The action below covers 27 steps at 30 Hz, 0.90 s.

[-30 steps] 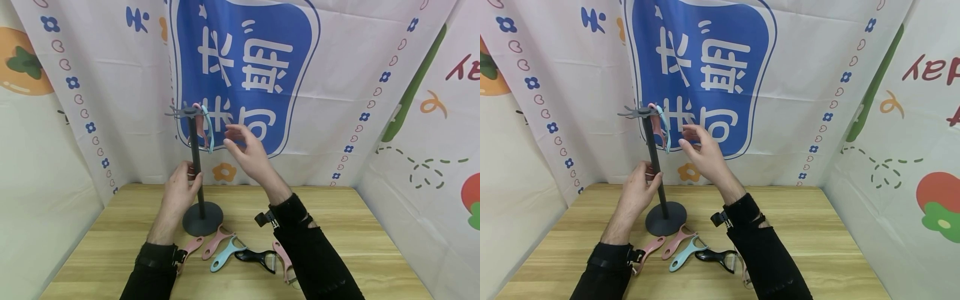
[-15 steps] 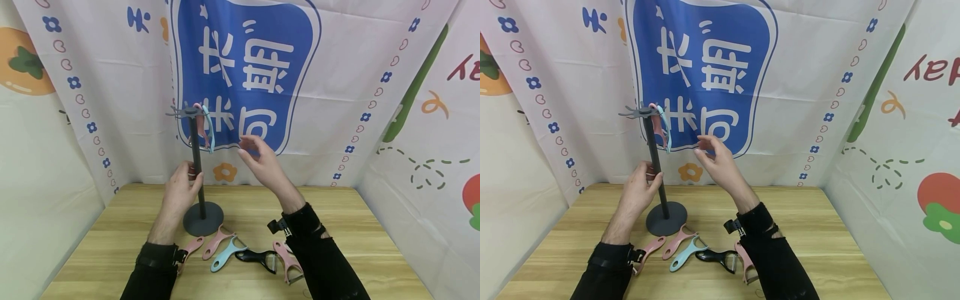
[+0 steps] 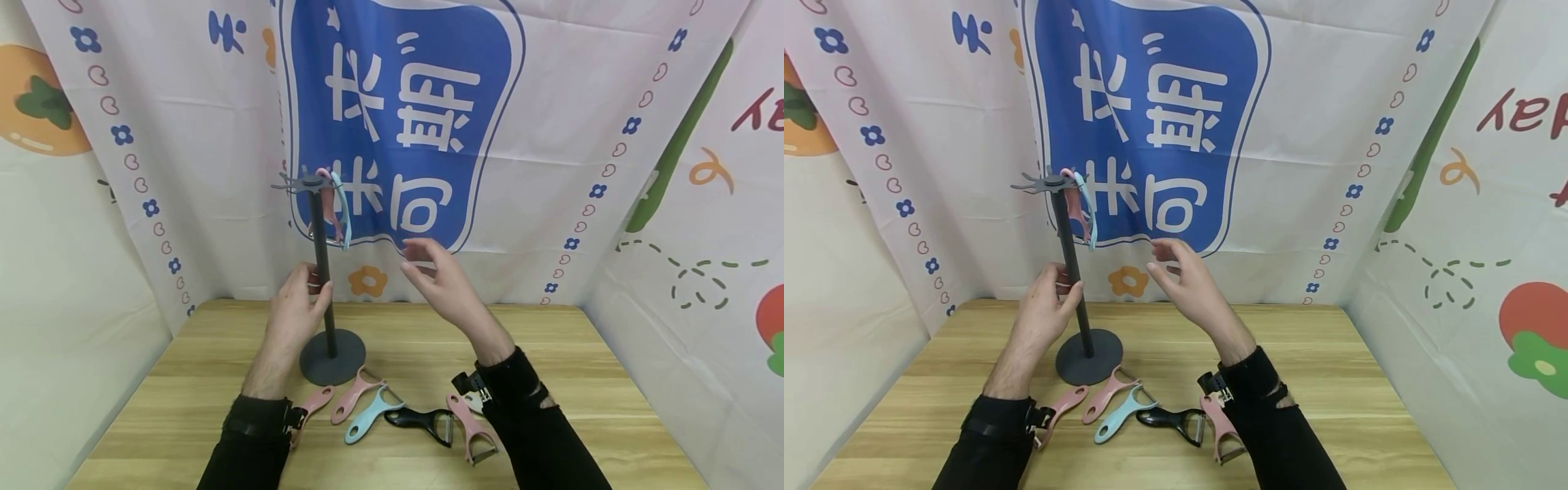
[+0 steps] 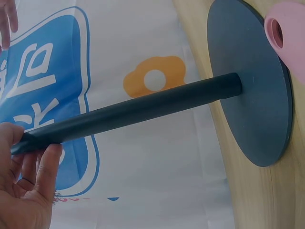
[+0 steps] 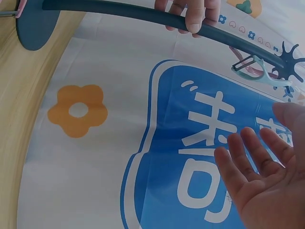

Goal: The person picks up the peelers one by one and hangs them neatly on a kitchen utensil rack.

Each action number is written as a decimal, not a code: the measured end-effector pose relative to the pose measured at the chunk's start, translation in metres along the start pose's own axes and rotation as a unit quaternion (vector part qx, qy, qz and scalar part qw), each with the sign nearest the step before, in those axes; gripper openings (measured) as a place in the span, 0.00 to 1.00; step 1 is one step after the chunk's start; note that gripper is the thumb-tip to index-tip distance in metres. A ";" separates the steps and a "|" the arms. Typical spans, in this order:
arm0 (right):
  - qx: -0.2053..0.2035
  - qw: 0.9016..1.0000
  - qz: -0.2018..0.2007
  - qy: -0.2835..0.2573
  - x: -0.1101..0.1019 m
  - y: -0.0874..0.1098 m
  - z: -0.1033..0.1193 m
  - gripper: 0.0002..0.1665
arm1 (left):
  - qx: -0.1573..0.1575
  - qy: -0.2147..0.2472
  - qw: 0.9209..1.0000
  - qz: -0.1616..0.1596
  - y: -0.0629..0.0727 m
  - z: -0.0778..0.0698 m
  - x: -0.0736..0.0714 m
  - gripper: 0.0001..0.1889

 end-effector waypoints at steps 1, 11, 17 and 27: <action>0.001 1.000 0.003 0.004 -0.001 0.002 0.000 0.29 | -0.001 0.000 1.000 0.000 0.000 0.000 0.000 0.22; 0.015 0.999 0.029 0.043 -0.010 0.022 -0.005 0.29 | 0.002 0.000 1.000 -0.005 0.001 0.001 0.001 0.22; 0.023 0.997 0.042 0.067 -0.016 0.032 -0.010 0.30 | -0.003 -0.003 1.000 -0.002 0.001 0.000 0.000 0.22; 0.010 0.991 0.070 0.117 -0.025 0.048 -0.023 0.30 | -0.006 0.001 1.000 -0.002 0.002 0.000 0.000 0.23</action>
Point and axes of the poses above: each hand's wrist, its own y-axis away from the middle knuckle, its own x-axis out of the palm, z = x × y, the point moved 1 cm from there along -y, towards the middle knuckle, and after that the axes turned 4 degrees about -y, right-handed, at the moved point
